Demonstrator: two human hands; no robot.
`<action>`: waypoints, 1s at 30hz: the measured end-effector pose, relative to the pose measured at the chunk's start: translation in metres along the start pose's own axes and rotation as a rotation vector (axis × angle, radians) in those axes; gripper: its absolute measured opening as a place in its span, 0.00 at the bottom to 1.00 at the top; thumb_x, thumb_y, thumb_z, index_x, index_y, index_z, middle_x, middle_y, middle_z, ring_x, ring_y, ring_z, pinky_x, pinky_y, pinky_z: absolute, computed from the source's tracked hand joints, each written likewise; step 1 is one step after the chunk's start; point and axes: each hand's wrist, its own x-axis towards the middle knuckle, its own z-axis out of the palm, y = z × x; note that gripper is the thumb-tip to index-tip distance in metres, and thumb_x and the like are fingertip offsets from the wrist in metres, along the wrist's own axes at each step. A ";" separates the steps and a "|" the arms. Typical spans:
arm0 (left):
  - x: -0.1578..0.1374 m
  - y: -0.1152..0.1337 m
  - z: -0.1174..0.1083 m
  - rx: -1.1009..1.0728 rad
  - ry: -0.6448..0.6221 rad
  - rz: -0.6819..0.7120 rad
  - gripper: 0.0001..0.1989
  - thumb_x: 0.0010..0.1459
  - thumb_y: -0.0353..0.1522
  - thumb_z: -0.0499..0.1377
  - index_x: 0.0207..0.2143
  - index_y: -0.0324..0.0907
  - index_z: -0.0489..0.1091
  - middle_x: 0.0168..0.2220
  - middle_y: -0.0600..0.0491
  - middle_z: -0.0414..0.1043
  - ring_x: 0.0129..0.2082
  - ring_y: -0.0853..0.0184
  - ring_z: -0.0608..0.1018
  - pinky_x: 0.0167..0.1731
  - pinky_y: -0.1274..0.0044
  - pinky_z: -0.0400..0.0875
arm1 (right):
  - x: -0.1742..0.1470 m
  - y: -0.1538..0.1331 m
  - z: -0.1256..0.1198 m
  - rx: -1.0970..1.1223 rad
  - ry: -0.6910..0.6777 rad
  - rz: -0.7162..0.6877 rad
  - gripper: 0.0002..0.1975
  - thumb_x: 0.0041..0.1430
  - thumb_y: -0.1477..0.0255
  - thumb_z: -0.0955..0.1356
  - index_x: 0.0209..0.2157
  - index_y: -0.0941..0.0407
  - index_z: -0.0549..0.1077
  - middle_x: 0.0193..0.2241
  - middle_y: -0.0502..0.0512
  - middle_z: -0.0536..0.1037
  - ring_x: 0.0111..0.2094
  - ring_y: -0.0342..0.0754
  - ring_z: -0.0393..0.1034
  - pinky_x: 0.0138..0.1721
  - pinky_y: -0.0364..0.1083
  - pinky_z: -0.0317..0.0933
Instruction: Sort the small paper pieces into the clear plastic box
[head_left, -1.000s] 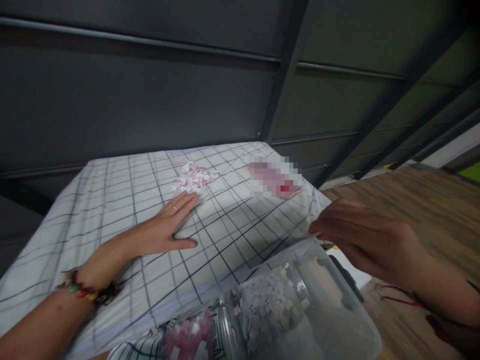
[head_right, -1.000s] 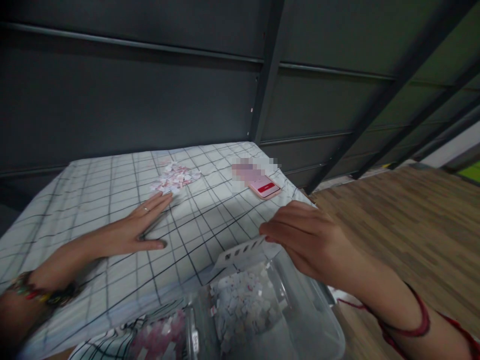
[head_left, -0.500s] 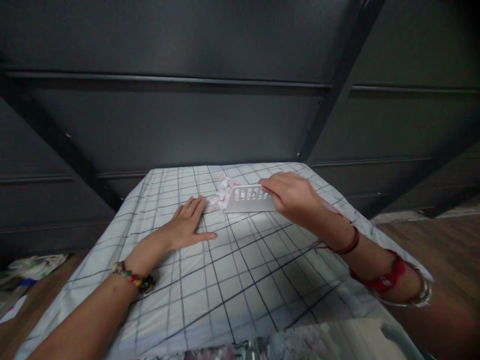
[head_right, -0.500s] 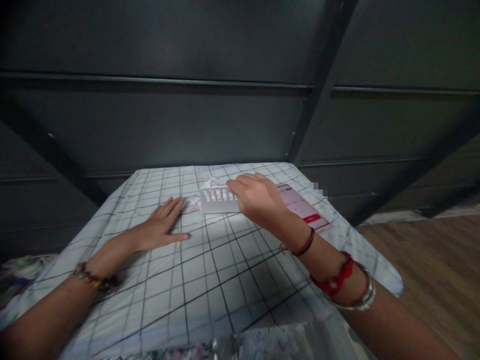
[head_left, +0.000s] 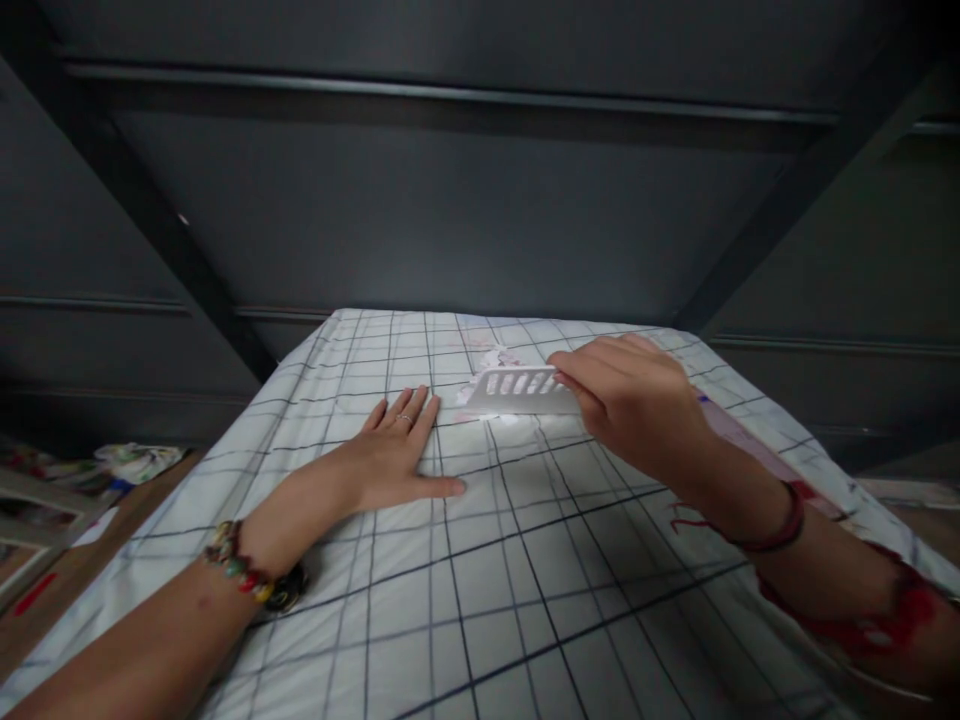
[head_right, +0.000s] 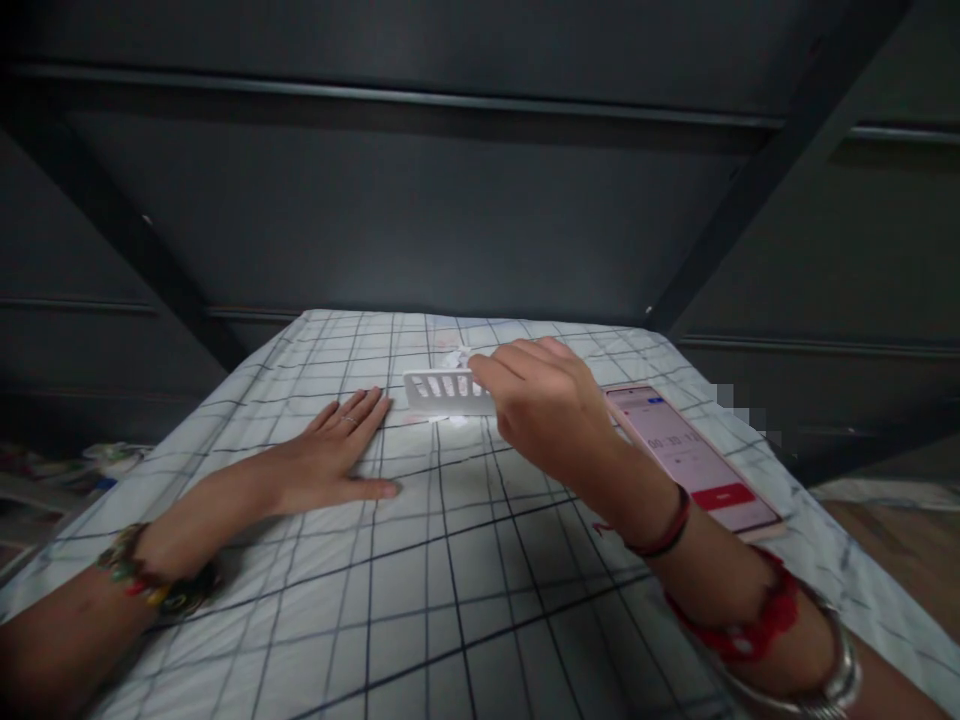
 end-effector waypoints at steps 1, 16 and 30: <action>0.000 -0.001 0.001 -0.005 0.006 0.004 0.57 0.55 0.59 0.49 0.68 0.26 0.30 0.67 0.34 0.21 0.68 0.48 0.33 0.64 0.59 0.36 | 0.002 -0.001 0.001 -0.002 -0.018 -0.007 0.11 0.58 0.81 0.61 0.30 0.58 0.74 0.24 0.53 0.76 0.27 0.46 0.66 0.32 0.45 0.56; 0.001 -0.003 0.002 -0.043 0.041 0.035 0.57 0.55 0.60 0.51 0.68 0.26 0.32 0.67 0.32 0.23 0.67 0.46 0.34 0.63 0.57 0.37 | 0.002 -0.003 -0.020 0.000 -0.156 -0.058 0.11 0.57 0.80 0.61 0.28 0.57 0.72 0.21 0.52 0.73 0.24 0.46 0.64 0.32 0.46 0.54; 0.003 -0.009 0.008 -0.028 0.079 0.061 0.54 0.58 0.58 0.49 0.68 0.26 0.34 0.67 0.31 0.25 0.67 0.45 0.34 0.63 0.55 0.38 | -0.009 0.003 -0.027 -0.126 -0.133 0.006 0.11 0.57 0.80 0.61 0.25 0.56 0.71 0.21 0.53 0.73 0.24 0.47 0.63 0.32 0.46 0.55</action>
